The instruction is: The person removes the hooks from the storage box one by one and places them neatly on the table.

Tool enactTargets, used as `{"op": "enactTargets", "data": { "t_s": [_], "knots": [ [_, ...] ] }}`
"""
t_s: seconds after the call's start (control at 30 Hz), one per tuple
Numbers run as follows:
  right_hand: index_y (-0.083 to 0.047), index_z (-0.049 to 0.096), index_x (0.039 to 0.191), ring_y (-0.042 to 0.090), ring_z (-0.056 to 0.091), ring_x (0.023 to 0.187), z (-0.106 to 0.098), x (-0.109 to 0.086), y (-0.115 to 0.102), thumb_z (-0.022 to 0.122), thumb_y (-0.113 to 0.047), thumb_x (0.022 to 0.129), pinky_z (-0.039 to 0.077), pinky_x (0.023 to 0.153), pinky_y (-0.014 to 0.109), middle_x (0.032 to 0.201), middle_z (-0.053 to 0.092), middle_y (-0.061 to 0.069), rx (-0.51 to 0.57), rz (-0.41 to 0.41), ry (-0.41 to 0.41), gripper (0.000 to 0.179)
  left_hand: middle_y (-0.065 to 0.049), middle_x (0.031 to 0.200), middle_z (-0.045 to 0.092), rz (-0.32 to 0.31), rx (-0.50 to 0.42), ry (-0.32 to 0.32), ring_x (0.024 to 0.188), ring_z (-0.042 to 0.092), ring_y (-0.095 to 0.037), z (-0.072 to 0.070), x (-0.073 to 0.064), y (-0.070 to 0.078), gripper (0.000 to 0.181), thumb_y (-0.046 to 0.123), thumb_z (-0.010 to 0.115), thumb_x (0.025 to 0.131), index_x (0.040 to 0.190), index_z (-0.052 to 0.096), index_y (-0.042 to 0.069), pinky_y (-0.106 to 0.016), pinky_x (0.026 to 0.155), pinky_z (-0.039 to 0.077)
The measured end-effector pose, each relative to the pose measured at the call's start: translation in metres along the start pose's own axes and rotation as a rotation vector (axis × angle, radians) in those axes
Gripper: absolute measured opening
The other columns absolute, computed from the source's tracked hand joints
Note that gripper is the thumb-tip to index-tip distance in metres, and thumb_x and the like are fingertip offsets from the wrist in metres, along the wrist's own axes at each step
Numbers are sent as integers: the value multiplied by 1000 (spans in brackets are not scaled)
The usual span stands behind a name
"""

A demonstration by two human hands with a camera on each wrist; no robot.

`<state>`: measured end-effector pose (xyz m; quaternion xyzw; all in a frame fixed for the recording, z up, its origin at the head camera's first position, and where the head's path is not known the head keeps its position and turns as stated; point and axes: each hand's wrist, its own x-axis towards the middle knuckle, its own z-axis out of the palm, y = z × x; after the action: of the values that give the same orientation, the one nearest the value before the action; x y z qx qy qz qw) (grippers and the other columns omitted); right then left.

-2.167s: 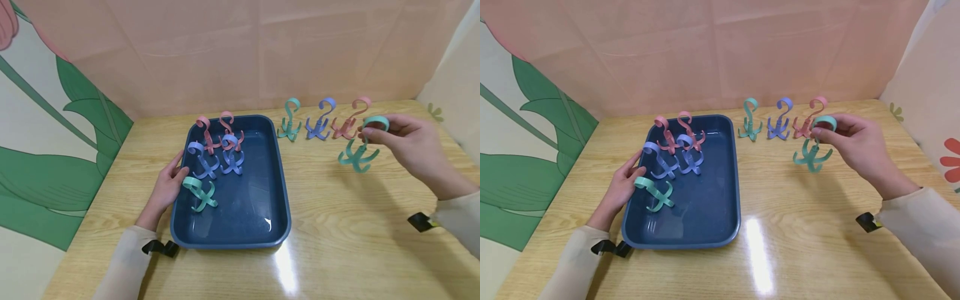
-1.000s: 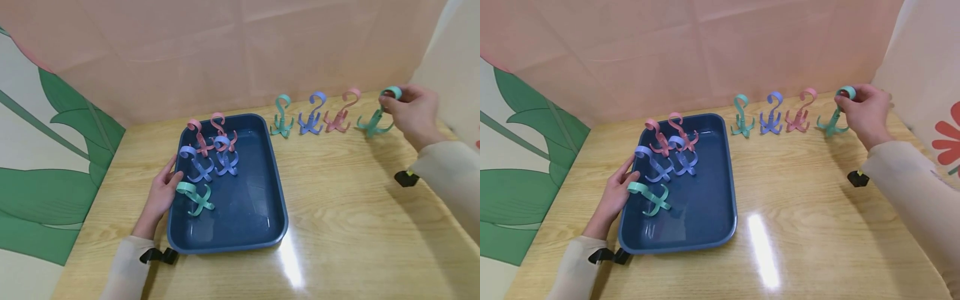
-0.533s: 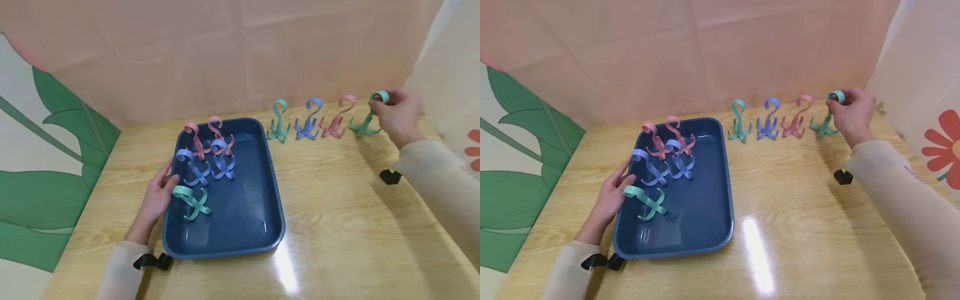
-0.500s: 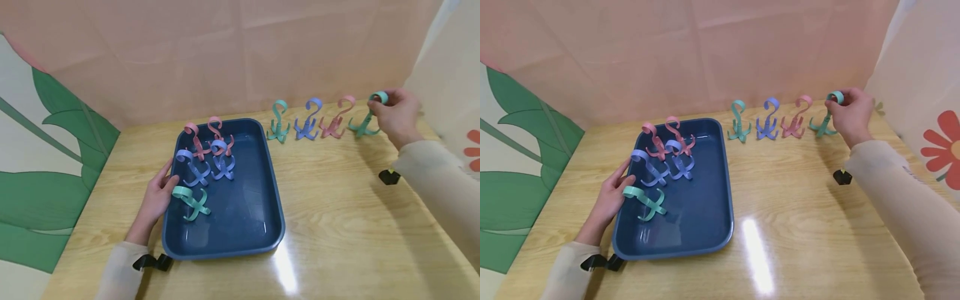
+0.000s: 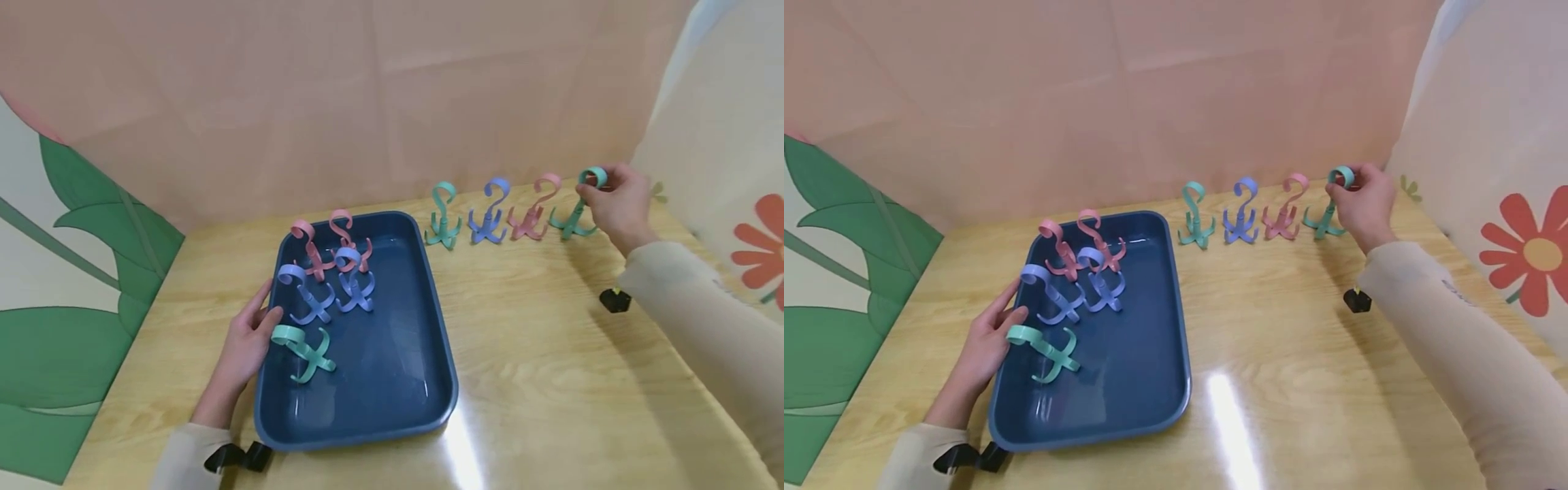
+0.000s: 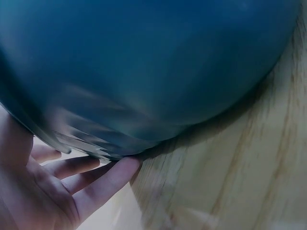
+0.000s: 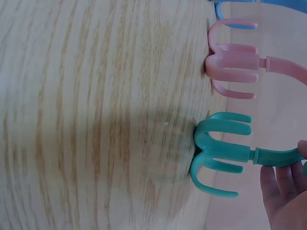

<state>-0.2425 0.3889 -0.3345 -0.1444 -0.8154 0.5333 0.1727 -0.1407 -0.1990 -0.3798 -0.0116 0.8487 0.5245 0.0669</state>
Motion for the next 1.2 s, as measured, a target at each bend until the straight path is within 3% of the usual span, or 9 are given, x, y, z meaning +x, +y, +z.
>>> {"op": "enactTargets", "data": {
  "t_s": [0.2, 0.3, 0.37, 0.43, 0.53, 0.83, 0.97, 1.2],
  "knots": [
    [-9, 60, 119, 0, 58, 86, 12, -8, 10, 71, -20, 94, 48, 70, 9, 99, 61, -12, -128, -32, -22, 29, -19, 152, 45, -26, -5, 0, 134, 49, -38, -2, -13, -9, 59, 35, 43, 108, 162, 19, 33, -58, 108, 37],
    [-10, 53, 137, 9, 57, 101, 16, -13, 11, 71, -26, 94, 49, 79, 14, 117, 58, -2, -149, -31, -52, 49, -19, 150, 47, -39, -5, 1, 132, 51, -38, -3, -18, -12, 59, 34, 43, 109, 162, 18, 32, -57, 106, 40],
    [-13, 42, 149, 18, 52, 119, 17, -16, 8, 71, -32, 94, 47, 95, 25, 136, 52, 8, -159, -36, -52, 65, -20, 149, 48, -39, -7, 3, 130, 53, -38, -2, -19, -13, 59, 34, 43, 109, 162, 19, 31, -56, 105, 42],
    [-20, 30, 157, 25, 39, 136, 18, -20, 1, 71, -36, 93, 37, 110, 37, 153, 38, 11, -156, -43, -45, 78, -20, 147, 50, -36, -16, 4, 128, 54, -37, -2, -19, -13, 59, 34, 44, 109, 162, 20, 31, -55, 105, 42],
    [-26, 20, 160, 23, 19, 149, 20, -29, -15, 73, -39, 92, 18, 120, 44, 164, 21, 5, -159, -85, -14, 87, -20, 148, 49, -36, -21, 3, 130, 53, -37, -2, -18, -13, 59, 34, 44, 109, 162, 19, 32, -56, 106, 41],
    [-31, 19, 158, 9, 4, 150, 29, -65, -67, 74, -33, 90, 4, 120, 39, 165, 7, -7, -132, -228, 28, 87, -19, 151, 47, -49, -27, 9, 132, 50, -38, 0, -16, -8, 59, 34, 44, 108, 162, 18, 33, -57, 107, 39],
    [-28, 23, 157, 8, -1, 150, 30, -78, -78, 74, -28, 90, 3, 120, 40, 165, 2, -9, -111, -271, 19, 84, -19, 150, 48, -39, -30, 10, 131, 51, -37, 1, -12, -5, 59, 35, 44, 108, 161, 20, 35, -56, 106, 40],
    [-19, 32, 154, 12, 6, 150, 40, -102, -91, 72, -15, 88, 4, 119, 39, 165, 11, -2, -34, -384, -9, 78, -19, 149, 48, -11, -32, 1, 132, 50, -36, 1, -3, -1, 58, 35, 44, 108, 161, 20, 35, -56, 109, 38]
  ]
}}
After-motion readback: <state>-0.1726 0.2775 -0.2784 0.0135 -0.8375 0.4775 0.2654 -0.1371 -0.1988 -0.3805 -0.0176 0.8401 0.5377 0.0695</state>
